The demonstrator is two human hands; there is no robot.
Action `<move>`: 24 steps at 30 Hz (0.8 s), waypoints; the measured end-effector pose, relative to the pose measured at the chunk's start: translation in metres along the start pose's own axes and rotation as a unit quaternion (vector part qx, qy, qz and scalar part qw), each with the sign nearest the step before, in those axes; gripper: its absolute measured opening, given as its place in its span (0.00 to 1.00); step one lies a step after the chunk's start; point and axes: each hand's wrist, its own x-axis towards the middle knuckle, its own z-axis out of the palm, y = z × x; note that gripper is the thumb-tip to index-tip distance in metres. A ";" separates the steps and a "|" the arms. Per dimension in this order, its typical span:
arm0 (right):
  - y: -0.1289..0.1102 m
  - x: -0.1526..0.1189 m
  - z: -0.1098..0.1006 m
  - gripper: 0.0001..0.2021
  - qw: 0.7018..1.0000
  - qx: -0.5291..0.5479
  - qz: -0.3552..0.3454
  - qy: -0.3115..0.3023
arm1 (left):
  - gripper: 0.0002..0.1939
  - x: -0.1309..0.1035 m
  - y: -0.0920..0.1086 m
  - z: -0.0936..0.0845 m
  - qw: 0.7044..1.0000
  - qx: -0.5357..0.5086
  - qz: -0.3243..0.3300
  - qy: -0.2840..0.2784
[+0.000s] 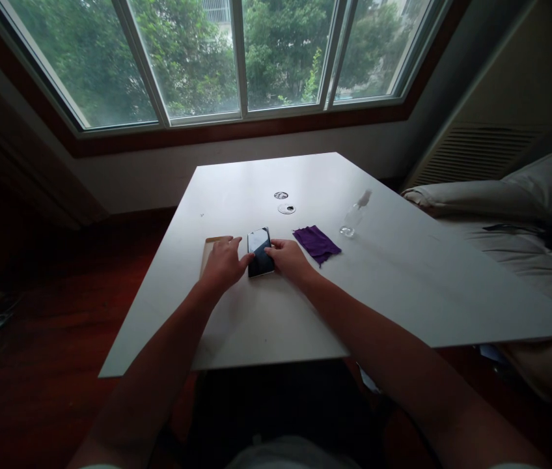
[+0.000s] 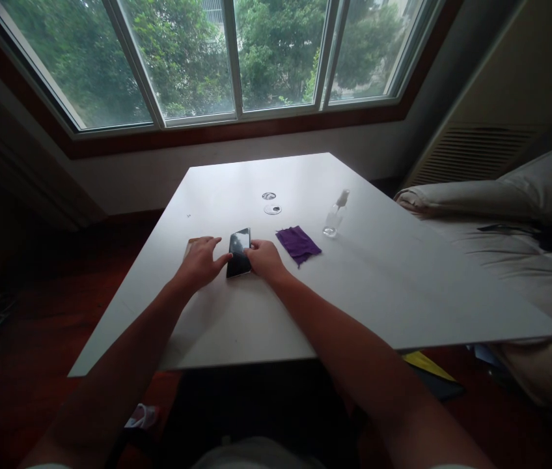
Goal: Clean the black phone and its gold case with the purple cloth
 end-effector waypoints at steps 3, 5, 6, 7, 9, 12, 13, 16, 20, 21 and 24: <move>-0.004 -0.003 -0.003 0.06 0.997 -0.060 -0.040 0.025 | 0.33 0.003 -0.007 -0.001 1.000 0.007 -0.021 0.004; -0.008 -0.005 -0.005 0.05 0.995 -0.085 -0.051 0.025 | 0.32 0.004 -0.010 -0.001 1.000 0.008 -0.030 0.001; -0.009 -0.005 -0.005 0.05 0.995 -0.087 -0.051 0.019 | 0.32 0.005 -0.012 0.000 0.999 0.010 -0.033 0.000; -0.010 -0.006 -0.005 0.05 0.995 -0.083 -0.052 0.013 | 0.32 0.006 -0.013 0.001 0.999 0.012 -0.034 -0.001; -0.012 -0.007 -0.006 0.06 0.995 -0.083 -0.058 0.007 | 0.31 0.007 -0.016 0.003 0.999 0.020 -0.035 -0.003; -0.017 -0.009 -0.006 0.13 0.979 -0.192 -0.062 0.017 | 0.31 0.009 -0.019 0.007 0.999 0.035 -0.041 0.000; -0.020 -0.009 -0.006 0.16 0.967 -0.248 -0.062 0.021 | 0.31 0.009 -0.019 0.007 0.998 0.037 -0.043 0.001; -0.028 -0.013 -0.008 0.23 0.924 -0.376 -0.063 0.032 | 0.30 0.009 -0.020 0.007 0.999 0.026 -0.034 0.007; -0.036 -0.014 -0.013 0.24 0.892 -0.444 -0.063 0.049 | 0.29 0.009 -0.019 0.006 1.000 0.012 -0.022 0.011; -0.037 -0.014 -0.015 0.24 0.888 -0.452 -0.063 0.052 | 0.29 0.010 -0.019 0.006 1.000 0.012 -0.023 0.010; -0.036 -0.012 -0.018 0.24 0.889 -0.452 -0.056 0.050 | 0.29 0.010 -0.021 0.007 0.999 0.016 -0.033 0.003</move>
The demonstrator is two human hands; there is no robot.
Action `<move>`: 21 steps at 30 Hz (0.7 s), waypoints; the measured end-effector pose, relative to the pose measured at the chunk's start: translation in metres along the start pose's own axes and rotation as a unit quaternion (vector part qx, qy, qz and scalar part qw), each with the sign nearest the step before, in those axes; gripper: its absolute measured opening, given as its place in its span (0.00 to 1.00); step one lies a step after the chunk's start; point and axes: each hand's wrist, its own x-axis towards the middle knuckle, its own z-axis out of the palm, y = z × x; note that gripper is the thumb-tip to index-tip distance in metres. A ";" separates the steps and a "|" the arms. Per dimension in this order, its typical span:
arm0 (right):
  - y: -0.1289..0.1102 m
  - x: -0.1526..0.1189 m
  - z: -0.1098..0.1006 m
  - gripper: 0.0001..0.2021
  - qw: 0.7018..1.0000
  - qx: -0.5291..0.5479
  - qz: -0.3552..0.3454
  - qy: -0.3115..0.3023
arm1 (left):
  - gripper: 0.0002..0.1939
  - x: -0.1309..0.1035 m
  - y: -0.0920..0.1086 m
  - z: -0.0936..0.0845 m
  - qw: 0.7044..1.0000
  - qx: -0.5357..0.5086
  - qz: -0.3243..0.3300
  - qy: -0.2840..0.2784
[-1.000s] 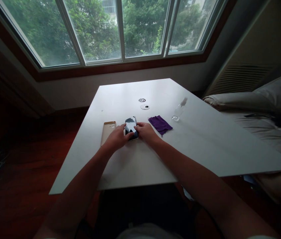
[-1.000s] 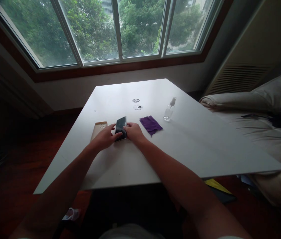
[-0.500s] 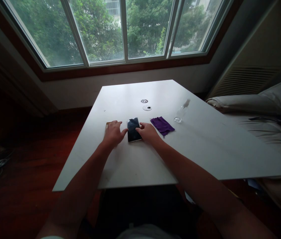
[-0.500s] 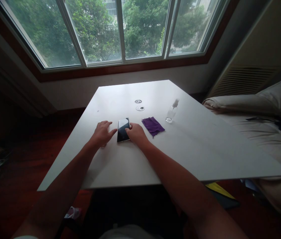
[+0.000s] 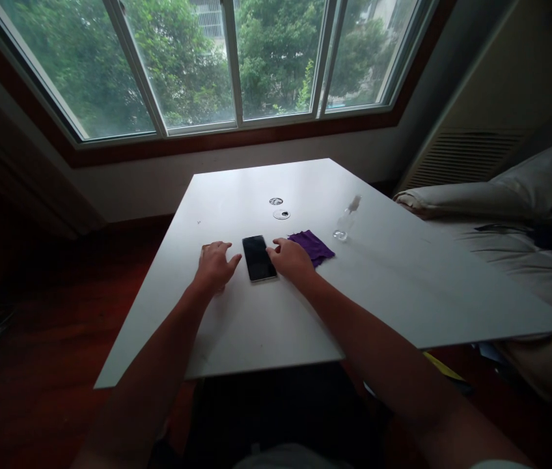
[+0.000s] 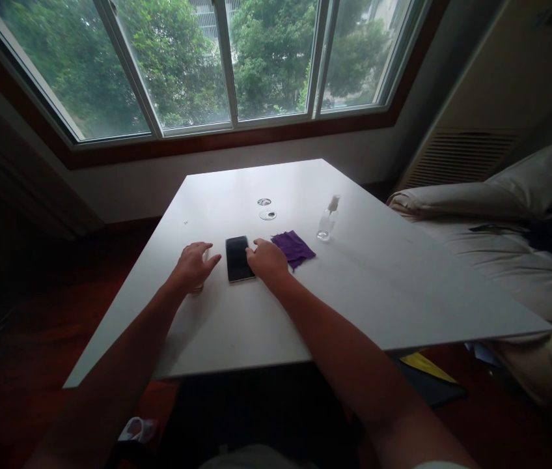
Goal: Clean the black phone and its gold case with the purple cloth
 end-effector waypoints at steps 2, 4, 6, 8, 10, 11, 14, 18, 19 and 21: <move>0.002 0.000 0.001 0.24 1.000 0.007 0.004 -0.006 | 0.29 0.000 -0.001 0.001 1.000 0.009 -0.016 -0.006; 0.003 0.000 0.002 0.24 1.000 0.009 0.007 -0.008 | 0.29 0.001 -0.003 0.002 0.999 0.022 -0.035 -0.015; 0.005 0.002 0.001 0.24 1.000 0.011 0.008 -0.010 | 0.30 0.001 -0.005 0.002 0.998 0.032 -0.050 -0.025; 0.008 0.006 -0.002 0.22 1.000 0.022 0.012 -0.001 | 0.29 0.002 -0.007 0.003 0.997 0.035 -0.058 -0.038; 0.013 0.012 -0.010 0.21 0.998 0.043 0.016 0.044 | 0.28 0.004 -0.010 0.005 0.996 0.040 -0.065 -0.050; 0.017 0.015 -0.015 0.21 0.994 0.058 0.015 0.086 | 0.27 0.005 -0.012 0.006 0.995 0.044 -0.069 -0.053; 0.033 0.028 -0.034 0.22 0.953 0.114 -0.009 0.281 | 0.25 0.010 -0.017 0.012 0.994 0.059 -0.079 -0.052; 0.068 0.049 -0.055 0.29 0.847 0.108 0.019 0.521 | 0.23 0.015 -0.023 0.020 0.995 0.068 -0.073 -0.024; 0.078 0.055 -0.057 0.31 0.835 0.105 0.048 0.538 | 0.23 0.015 -0.023 0.021 0.995 0.067 -0.069 -0.015; 0.096 0.066 -0.055 0.35 0.834 0.110 0.111 0.530 | 0.24 0.015 -0.023 0.022 0.996 0.065 -0.061 -0.003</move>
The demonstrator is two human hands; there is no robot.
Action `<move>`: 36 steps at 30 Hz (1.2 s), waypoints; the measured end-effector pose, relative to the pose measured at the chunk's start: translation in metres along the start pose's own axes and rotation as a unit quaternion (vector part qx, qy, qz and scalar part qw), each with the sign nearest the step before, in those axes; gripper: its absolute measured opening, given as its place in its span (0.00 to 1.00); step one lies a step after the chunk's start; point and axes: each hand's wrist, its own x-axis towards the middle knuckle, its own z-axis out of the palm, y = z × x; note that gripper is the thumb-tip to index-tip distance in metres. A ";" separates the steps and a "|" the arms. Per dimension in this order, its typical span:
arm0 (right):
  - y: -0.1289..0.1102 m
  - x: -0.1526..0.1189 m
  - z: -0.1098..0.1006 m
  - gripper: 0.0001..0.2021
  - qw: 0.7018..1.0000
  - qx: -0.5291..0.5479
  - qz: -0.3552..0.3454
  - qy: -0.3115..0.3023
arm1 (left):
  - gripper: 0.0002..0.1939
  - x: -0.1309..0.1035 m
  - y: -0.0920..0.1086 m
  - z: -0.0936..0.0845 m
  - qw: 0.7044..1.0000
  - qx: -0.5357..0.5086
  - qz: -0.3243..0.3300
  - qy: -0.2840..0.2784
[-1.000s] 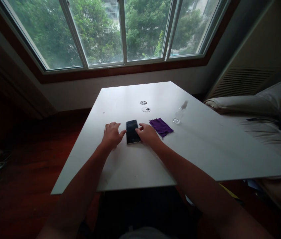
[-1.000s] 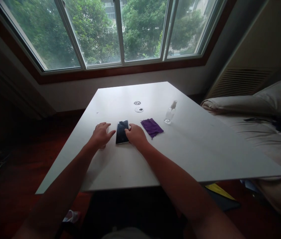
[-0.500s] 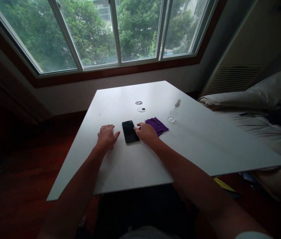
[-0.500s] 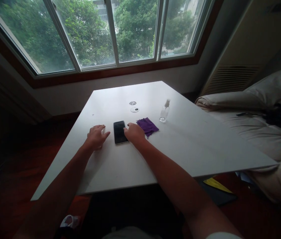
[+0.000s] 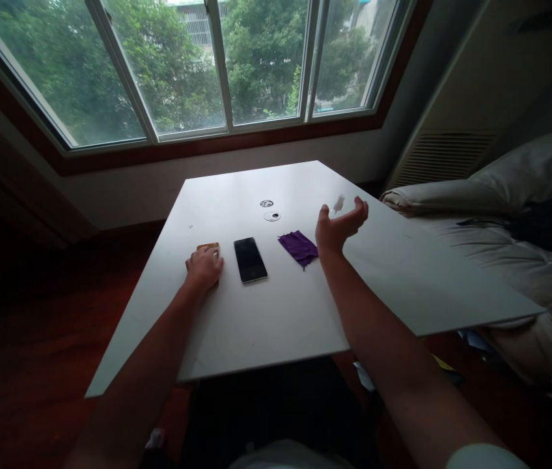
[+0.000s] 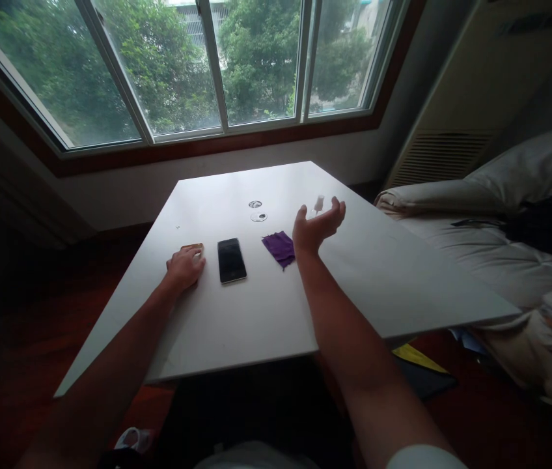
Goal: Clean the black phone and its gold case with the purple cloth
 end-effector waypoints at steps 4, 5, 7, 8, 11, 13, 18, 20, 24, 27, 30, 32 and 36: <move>0.028 0.002 0.018 0.41 0.994 -0.050 0.076 -0.065 | 0.24 -0.001 0.001 0.000 1.000 0.003 0.005 0.003; 0.032 0.001 0.021 0.41 0.992 -0.058 0.082 -0.075 | 0.23 -0.001 0.001 0.000 1.000 0.003 0.007 0.005; 0.038 0.000 0.024 0.40 0.990 -0.069 0.089 -0.088 | 0.23 -0.001 0.001 0.001 1.000 0.001 0.010 0.009; 0.039 0.000 0.026 0.38 0.988 -0.074 0.094 -0.094 | 0.23 -0.001 0.001 0.001 1.000 0.000 0.010 0.011; 0.043 0.002 0.027 0.33 0.984 -0.087 0.110 -0.111 | 0.23 -0.002 0.002 0.001 1.000 -0.005 0.006 0.014; 0.044 0.003 0.027 0.30 0.982 -0.091 0.115 -0.117 | 0.23 -0.003 0.005 0.000 1.000 -0.010 0.005 0.016; 0.044 0.004 0.027 0.25 0.979 -0.099 0.123 -0.130 | 0.23 -0.008 0.010 -0.006 1.000 -0.014 0.005 0.016; 0.044 0.005 0.026 0.25 0.978 -0.100 0.129 -0.131 | 0.23 -0.010 0.012 -0.008 1.000 -0.010 -0.002 0.018; 0.042 0.005 0.025 0.25 0.976 -0.099 0.135 -0.138 | 0.23 -0.013 0.015 -0.010 0.999 0.002 0.000 0.033; 0.040 0.005 0.023 0.27 0.976 -0.095 0.138 -0.137 | 0.23 -0.017 0.020 -0.012 0.997 -0.008 0.044 0.055; 0.036 0.003 0.022 0.36 0.984 -0.090 0.123 -0.096 | 0.25 -0.022 0.028 -0.015 0.990 -0.042 0.126 0.055; 0.032 0.000 0.021 0.42 0.989 -0.079 0.103 -0.065 | 0.28 -0.027 0.035 -0.017 0.980 -0.065 0.186 0.037; 0.014 -0.008 0.011 0.40 0.997 -0.051 0.046 -0.032 | 0.33 -0.034 0.046 -0.018 0.959 -0.077 0.272 -0.022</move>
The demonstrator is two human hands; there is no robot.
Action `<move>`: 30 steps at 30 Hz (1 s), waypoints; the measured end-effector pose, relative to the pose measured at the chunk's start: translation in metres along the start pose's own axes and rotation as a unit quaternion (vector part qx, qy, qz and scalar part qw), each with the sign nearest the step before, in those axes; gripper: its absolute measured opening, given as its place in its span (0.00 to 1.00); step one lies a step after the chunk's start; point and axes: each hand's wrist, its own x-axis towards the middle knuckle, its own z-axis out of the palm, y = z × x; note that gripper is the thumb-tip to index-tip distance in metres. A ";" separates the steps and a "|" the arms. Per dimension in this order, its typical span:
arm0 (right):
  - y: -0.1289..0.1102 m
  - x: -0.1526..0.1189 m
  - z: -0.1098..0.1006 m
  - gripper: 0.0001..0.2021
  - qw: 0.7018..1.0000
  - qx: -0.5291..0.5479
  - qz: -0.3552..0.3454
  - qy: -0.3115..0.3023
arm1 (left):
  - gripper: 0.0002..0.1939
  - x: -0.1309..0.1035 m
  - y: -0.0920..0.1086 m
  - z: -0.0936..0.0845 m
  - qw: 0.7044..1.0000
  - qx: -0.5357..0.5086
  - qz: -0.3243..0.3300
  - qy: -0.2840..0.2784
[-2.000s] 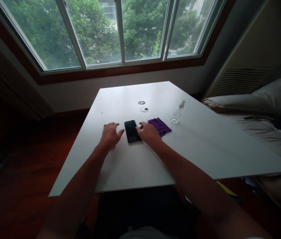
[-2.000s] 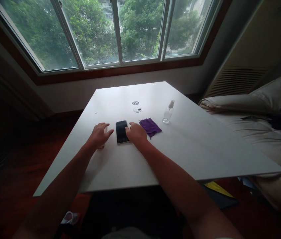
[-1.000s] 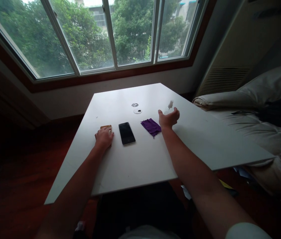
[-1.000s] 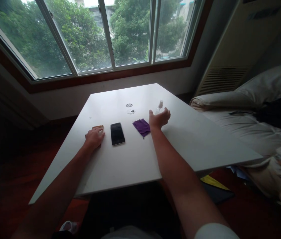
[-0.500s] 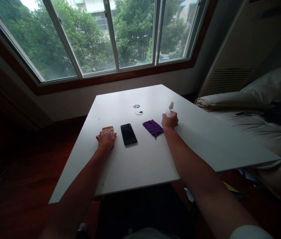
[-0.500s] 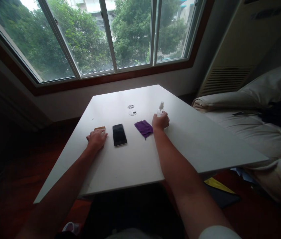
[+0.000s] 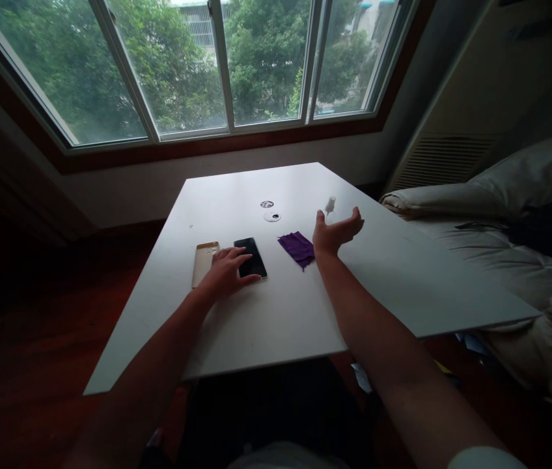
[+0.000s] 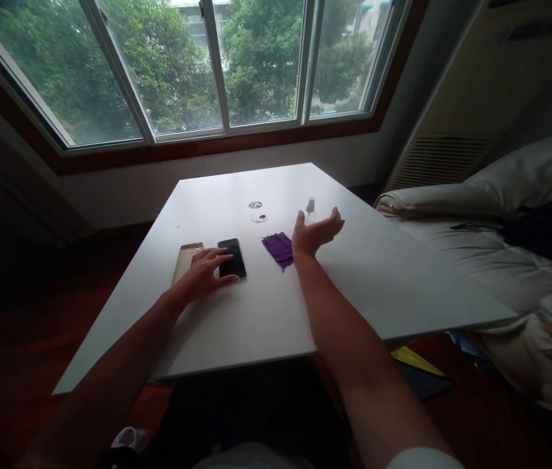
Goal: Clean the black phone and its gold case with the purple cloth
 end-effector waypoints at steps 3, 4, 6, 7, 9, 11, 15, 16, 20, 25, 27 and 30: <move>-0.021 -0.015 -0.018 0.35 0.995 0.021 -0.091 0.024 | 0.33 0.000 0.002 0.002 0.999 -0.005 0.013 -0.038; -0.028 -0.021 -0.024 0.33 0.991 0.032 -0.129 0.017 | 0.33 0.000 0.001 0.003 0.999 -0.006 0.013 -0.043; -0.042 -0.036 -0.033 0.29 0.977 0.059 -0.201 -0.039 | 0.32 0.000 0.000 0.003 0.999 -0.007 0.008 -0.046; -0.047 -0.044 -0.036 0.27 0.967 0.075 -0.231 -0.081 | 0.31 0.000 -0.001 0.003 0.999 -0.007 0.005 -0.045; -0.053 -0.060 -0.035 0.22 0.940 0.107 -0.272 -0.179 | 0.31 0.000 -0.002 0.003 0.999 -0.007 0.000 -0.046; -0.055 -0.073 -0.031 0.19 0.908 0.124 -0.284 -0.282 | 0.30 0.000 -0.003 0.003 0.999 -0.006 -0.002 -0.046; -0.052 -0.086 -0.021 0.14 0.862 0.131 -0.294 -0.392 | 0.31 -0.001 -0.004 0.003 0.999 -0.003 -0.001 -0.044; -0.051 -0.086 -0.020 0.14 0.861 0.134 -0.296 -0.390 | 0.31 -0.001 -0.004 0.003 0.999 -0.003 0.000 -0.044; -0.045 -0.074 -0.017 0.15 0.894 0.109 -0.271 -0.339 | 0.31 -0.001 -0.005 0.004 0.999 -0.007 0.006 -0.040; -0.029 -0.051 -0.010 0.17 0.932 -0.009 -0.190 -0.307 | 0.29 0.000 -0.007 0.001 1.000 -0.023 0.006 -0.018; -0.024 -0.046 -0.008 0.17 0.937 -0.063 -0.161 -0.303 | 0.27 0.000 -0.007 -0.001 0.999 -0.036 0.005 -0.003; -0.017 -0.043 -0.005 0.18 0.933 -0.123 -0.139 -0.309 | 0.24 0.000 -0.007 -0.004 0.998 -0.054 0.006 0.015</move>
